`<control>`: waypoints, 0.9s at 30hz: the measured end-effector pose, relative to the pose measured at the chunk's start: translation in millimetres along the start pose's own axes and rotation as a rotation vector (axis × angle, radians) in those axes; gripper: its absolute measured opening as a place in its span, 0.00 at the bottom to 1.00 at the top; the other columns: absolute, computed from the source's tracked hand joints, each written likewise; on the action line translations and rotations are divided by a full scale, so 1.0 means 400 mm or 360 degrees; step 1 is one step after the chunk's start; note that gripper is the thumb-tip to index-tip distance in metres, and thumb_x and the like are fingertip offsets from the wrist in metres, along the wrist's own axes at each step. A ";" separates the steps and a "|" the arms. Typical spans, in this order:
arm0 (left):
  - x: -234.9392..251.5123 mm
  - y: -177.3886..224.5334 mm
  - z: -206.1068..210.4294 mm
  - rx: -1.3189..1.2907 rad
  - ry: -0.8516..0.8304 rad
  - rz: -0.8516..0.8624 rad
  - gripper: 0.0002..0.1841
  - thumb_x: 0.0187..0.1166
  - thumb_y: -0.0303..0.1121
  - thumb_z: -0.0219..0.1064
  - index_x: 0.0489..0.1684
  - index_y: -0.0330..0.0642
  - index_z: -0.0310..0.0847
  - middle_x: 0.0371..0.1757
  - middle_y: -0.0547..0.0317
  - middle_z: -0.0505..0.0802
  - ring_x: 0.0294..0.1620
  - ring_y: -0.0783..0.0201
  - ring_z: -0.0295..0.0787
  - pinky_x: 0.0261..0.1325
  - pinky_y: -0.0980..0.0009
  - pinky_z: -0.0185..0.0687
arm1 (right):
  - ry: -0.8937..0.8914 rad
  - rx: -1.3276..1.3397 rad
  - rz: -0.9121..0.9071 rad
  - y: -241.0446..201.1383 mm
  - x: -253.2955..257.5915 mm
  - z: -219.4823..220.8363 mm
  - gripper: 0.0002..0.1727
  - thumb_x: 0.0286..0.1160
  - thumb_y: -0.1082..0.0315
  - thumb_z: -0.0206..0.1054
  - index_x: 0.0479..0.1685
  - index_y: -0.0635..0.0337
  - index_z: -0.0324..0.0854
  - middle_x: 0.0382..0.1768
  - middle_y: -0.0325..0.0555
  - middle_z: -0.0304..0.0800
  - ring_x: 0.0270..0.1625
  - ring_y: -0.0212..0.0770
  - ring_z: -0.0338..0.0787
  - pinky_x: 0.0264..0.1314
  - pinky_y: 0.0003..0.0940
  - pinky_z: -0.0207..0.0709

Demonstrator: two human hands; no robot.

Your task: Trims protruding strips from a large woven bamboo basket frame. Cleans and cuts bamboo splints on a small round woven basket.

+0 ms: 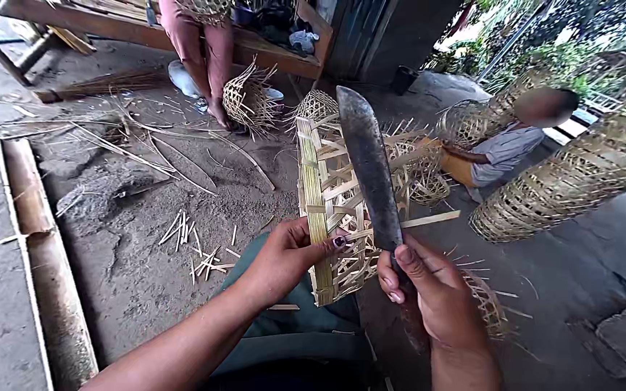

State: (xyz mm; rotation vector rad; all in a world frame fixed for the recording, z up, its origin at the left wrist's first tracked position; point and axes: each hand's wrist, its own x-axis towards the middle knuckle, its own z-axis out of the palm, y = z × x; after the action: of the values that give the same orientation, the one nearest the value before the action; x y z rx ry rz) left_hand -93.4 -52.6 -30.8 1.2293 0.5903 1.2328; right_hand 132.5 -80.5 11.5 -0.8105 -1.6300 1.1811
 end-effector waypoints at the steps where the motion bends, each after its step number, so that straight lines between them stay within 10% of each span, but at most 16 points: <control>1: -0.001 0.000 0.002 0.0009 0.0025 -0.0002 0.07 0.82 0.28 0.68 0.48 0.35 0.89 0.41 0.57 0.96 0.44 0.67 0.94 0.56 0.70 0.91 | 0.0087 -0.0366 -0.0134 0.007 -0.004 0.014 0.19 0.92 0.60 0.55 0.66 0.64 0.82 0.28 0.33 0.82 0.25 0.23 0.78 0.27 0.17 0.74; 5: -0.006 -0.005 0.022 0.0109 0.0066 0.0113 0.07 0.82 0.29 0.69 0.46 0.34 0.87 0.38 0.57 0.96 0.40 0.67 0.95 0.51 0.70 0.92 | 0.0435 -0.1955 -0.0592 0.054 -0.003 0.064 0.23 0.88 0.54 0.60 0.78 0.45 0.82 0.32 0.46 0.88 0.30 0.40 0.85 0.31 0.36 0.78; 8: -0.011 0.004 0.008 0.0128 0.0045 0.0119 0.07 0.82 0.29 0.70 0.47 0.34 0.87 0.38 0.57 0.96 0.40 0.68 0.94 0.51 0.70 0.92 | 0.0486 -0.2249 -0.0699 0.045 -0.002 0.030 0.22 0.90 0.53 0.59 0.80 0.37 0.80 0.30 0.50 0.84 0.28 0.49 0.83 0.30 0.45 0.75; 11: -0.032 0.045 -0.085 0.0100 -0.0021 0.0022 0.06 0.81 0.28 0.69 0.47 0.38 0.89 0.41 0.60 0.96 0.43 0.69 0.93 0.54 0.70 0.91 | 0.0715 -0.2142 -0.0347 -0.021 -0.012 -0.127 0.27 0.92 0.60 0.53 0.89 0.51 0.68 0.40 0.65 0.90 0.35 0.61 0.90 0.34 0.62 0.82; 15: -0.040 0.041 -0.171 0.0120 0.0146 -0.0134 0.04 0.76 0.27 0.68 0.35 0.43 0.90 0.34 0.63 0.96 0.37 0.71 0.93 0.47 0.73 0.91 | 0.0895 -0.1233 0.0253 -0.008 -0.014 -0.271 0.34 0.94 0.50 0.44 0.96 0.51 0.47 0.28 0.34 0.77 0.22 0.27 0.75 0.24 0.25 0.74; 19: -0.010 0.015 -0.150 0.0374 0.0479 -0.0262 0.04 0.66 0.28 0.73 0.25 0.43 0.83 0.21 0.64 0.90 0.23 0.72 0.88 0.31 0.74 0.86 | 0.0608 -0.0566 0.0110 0.073 0.005 -0.114 0.37 0.93 0.52 0.49 0.95 0.61 0.46 0.28 0.33 0.78 0.22 0.28 0.77 0.23 0.23 0.74; 27: -0.014 0.001 -0.156 0.1027 0.0619 -0.0191 0.10 0.66 0.41 0.74 0.24 0.49 0.81 0.17 0.71 0.85 0.18 0.75 0.83 0.24 0.71 0.82 | 0.0572 -0.0607 -0.0294 0.126 0.057 0.069 0.65 0.62 0.51 0.84 0.94 0.70 0.40 0.31 0.34 0.77 0.26 0.25 0.75 0.27 0.18 0.73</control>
State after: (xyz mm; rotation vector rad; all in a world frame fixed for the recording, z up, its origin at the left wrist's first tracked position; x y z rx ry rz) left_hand -149.8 -34.6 -50.7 1.4524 1.4086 1.2264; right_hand 98.1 -53.1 -32.0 -1.0194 -1.6024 0.5606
